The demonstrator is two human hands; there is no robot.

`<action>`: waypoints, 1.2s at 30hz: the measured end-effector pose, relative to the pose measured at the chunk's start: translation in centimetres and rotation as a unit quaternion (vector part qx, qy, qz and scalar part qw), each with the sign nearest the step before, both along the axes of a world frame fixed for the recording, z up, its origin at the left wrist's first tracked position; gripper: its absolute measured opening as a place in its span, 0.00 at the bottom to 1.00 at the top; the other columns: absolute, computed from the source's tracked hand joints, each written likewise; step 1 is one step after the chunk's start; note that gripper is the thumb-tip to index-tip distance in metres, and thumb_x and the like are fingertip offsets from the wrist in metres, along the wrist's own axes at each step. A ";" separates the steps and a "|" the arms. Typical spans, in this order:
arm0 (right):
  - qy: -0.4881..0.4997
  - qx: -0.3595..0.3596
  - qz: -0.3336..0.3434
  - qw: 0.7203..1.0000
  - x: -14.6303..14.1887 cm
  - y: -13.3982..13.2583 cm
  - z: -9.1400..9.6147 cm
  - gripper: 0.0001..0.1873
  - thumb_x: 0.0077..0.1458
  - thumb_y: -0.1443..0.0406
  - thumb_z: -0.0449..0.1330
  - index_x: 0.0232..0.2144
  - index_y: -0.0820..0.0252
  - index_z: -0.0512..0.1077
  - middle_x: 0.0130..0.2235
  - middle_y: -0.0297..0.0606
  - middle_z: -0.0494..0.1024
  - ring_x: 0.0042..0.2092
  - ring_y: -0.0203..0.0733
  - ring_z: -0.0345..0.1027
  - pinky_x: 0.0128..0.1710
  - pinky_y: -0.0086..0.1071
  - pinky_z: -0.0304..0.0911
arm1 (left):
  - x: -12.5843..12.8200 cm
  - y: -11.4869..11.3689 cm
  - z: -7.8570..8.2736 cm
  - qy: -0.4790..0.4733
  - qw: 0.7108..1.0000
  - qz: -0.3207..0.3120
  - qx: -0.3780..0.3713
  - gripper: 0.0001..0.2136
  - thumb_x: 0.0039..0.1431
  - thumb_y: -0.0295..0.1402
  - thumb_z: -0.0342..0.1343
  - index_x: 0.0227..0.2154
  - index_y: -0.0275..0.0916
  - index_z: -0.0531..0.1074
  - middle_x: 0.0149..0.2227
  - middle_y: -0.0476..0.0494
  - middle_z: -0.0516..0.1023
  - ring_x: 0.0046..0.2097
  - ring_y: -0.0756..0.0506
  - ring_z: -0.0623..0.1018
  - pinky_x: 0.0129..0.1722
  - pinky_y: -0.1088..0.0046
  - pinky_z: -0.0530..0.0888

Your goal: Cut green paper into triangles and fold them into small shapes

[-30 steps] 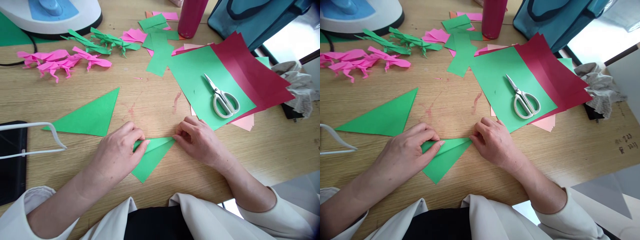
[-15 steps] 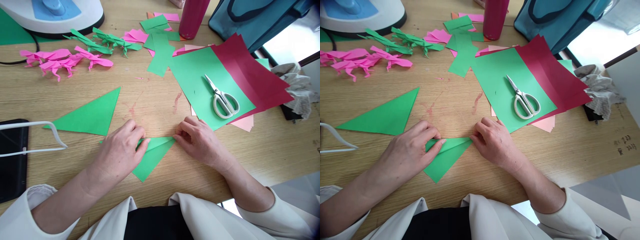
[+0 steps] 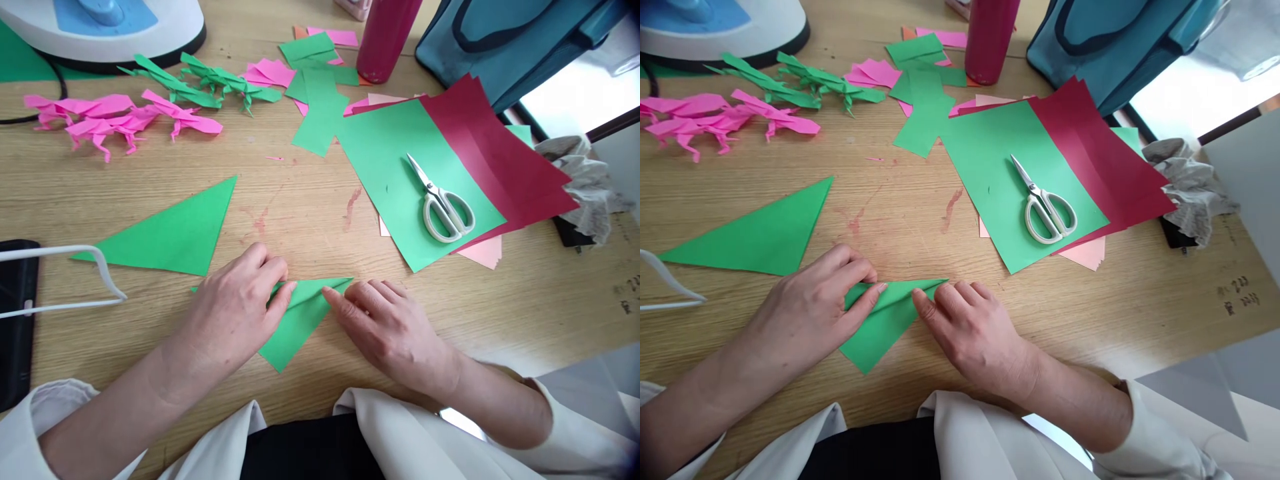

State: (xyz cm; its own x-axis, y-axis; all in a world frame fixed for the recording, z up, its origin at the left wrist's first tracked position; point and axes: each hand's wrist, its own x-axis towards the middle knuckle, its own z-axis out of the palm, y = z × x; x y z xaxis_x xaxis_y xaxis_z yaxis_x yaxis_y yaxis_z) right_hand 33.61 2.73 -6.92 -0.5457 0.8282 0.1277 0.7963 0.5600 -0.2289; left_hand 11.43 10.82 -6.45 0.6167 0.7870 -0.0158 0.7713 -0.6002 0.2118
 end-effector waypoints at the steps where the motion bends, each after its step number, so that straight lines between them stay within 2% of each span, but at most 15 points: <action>1: -0.003 0.000 -0.003 1.000 0.0 0.0 -0.1 0.20 0.65 0.71 0.51 0.58 0.70 0.66 0.35 0.42 0.72 0.34 0.44 0.62 0.34 0.38 0.60 | 0.0 0.0 0.0 0.001 1.000 0.000 0.004 0.05 0.64 0.31 0.50 0.32 0.40 0.68 0.35 0.45 0.71 0.35 0.45 0.75 0.35 0.68 0.68; 10: -0.045 0.046 -0.020 0.998 0.4 -0.3 -0.2 0.21 0.63 0.72 0.54 0.57 0.77 0.66 0.33 0.42 0.71 0.33 0.44 0.61 0.31 0.38 0.60 | 0.0 0.0 0.0 -0.004 1.000 -0.005 0.013 0.06 0.65 0.31 0.49 0.31 0.40 0.67 0.35 0.46 0.71 0.34 0.46 0.74 0.34 0.69 0.67; 17: -0.075 0.063 -0.042 0.994 0.5 -0.4 -0.4 0.19 0.65 0.72 0.52 0.56 0.74 0.67 0.32 0.41 0.70 0.32 0.43 0.61 0.29 0.38 0.58 | -0.2 0.0 -0.3 -0.014 1.000 -0.010 0.024 0.06 0.65 0.32 0.49 0.31 0.41 0.66 0.34 0.47 0.70 0.32 0.46 0.73 0.32 0.69 0.66; 25: -0.098 0.082 -0.056 0.990 0.4 -0.6 -0.4 0.18 0.62 0.73 0.56 0.53 0.77 0.69 0.30 0.39 0.70 0.31 0.42 0.59 0.28 0.37 0.56 | -0.2 0.1 -0.3 -0.017 0.999 -0.014 0.024 0.06 0.65 0.32 0.49 0.32 0.41 0.66 0.34 0.46 0.70 0.33 0.46 0.73 0.33 0.68 0.67; 30: -0.113 0.093 -0.094 0.985 0.6 -0.6 -0.2 0.15 0.62 0.74 0.56 0.50 0.75 0.71 0.29 0.38 0.70 0.29 0.41 0.60 0.28 0.37 0.56 | -0.3 0.1 -0.4 -0.019 0.999 -0.012 0.025 0.06 0.65 0.32 0.49 0.31 0.41 0.66 0.34 0.47 0.70 0.33 0.47 0.73 0.33 0.69 0.66; 33: -0.100 0.084 -0.105 0.986 0.7 -0.7 0.0 0.15 0.63 0.73 0.54 0.51 0.72 0.70 0.30 0.39 0.72 0.30 0.41 0.62 0.28 0.37 0.59 | -0.3 0.1 -0.3 -0.018 0.999 -0.012 0.024 0.06 0.65 0.32 0.49 0.31 0.41 0.66 0.34 0.47 0.70 0.32 0.47 0.73 0.32 0.70 0.66; 36: -0.056 0.083 -0.078 0.992 0.7 -0.6 0.0 0.18 0.64 0.73 0.53 0.55 0.72 0.68 0.35 0.43 0.75 0.34 0.43 0.66 0.31 0.38 0.62 | -0.2 0.0 -0.1 -0.014 1.000 -0.012 0.019 0.05 0.64 0.31 0.50 0.31 0.41 0.66 0.34 0.46 0.70 0.33 0.47 0.73 0.32 0.69 0.67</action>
State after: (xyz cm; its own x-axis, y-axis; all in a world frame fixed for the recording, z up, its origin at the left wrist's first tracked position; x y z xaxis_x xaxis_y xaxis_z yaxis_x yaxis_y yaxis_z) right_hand 34.34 2.11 -6.92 -0.4309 0.8763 0.2155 0.8915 0.4504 -0.0493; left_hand 11.21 10.83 -6.58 0.6357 0.7713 0.0308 0.7502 -0.6268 0.2104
